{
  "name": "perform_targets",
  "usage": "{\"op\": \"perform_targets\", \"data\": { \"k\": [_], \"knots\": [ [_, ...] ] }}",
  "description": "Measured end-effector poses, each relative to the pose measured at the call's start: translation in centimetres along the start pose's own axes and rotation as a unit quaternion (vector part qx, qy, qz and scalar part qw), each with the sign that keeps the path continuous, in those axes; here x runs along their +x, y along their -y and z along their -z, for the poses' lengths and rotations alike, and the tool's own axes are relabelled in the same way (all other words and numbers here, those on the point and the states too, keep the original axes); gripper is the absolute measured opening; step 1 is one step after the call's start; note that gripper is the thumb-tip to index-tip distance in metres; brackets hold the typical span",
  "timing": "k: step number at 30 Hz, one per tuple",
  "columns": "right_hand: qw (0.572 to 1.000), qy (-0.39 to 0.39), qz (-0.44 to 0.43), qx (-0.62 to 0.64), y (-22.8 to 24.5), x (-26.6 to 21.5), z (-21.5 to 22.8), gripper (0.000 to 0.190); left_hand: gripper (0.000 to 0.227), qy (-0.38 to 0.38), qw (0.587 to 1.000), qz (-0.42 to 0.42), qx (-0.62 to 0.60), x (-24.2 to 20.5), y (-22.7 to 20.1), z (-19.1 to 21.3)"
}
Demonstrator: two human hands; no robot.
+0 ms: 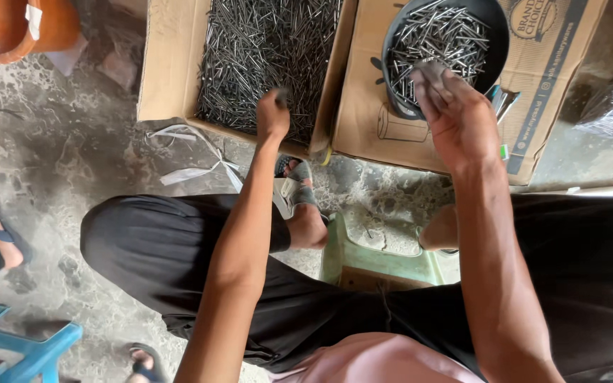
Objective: The person sits on the floor and repeatedly picks up nails from a cardboard box with their left hand, then transfers them into a black bowl with their right hand. The task involves moving nails from a bulk container into a smaller bowl.
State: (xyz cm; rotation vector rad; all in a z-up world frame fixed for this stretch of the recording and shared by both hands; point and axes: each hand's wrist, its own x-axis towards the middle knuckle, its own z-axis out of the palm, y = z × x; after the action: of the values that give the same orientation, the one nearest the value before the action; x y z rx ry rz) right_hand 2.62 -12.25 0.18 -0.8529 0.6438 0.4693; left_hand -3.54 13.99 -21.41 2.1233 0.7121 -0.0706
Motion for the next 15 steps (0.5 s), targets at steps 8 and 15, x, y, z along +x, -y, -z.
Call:
{"op": "perform_targets", "data": {
  "k": [8,15],
  "knots": [
    [0.972,0.151,-0.027,-0.177,-2.7,1.3,0.8,0.03,0.047,0.049,0.984,-0.062,0.158,-2.0,2.7,-1.5],
    [0.963,0.162,-0.049,-0.212,-3.2,1.6,0.4,0.029,0.053,0.045,0.961,-0.106,0.253,1.8,6.1,-6.2]
  ]
}}
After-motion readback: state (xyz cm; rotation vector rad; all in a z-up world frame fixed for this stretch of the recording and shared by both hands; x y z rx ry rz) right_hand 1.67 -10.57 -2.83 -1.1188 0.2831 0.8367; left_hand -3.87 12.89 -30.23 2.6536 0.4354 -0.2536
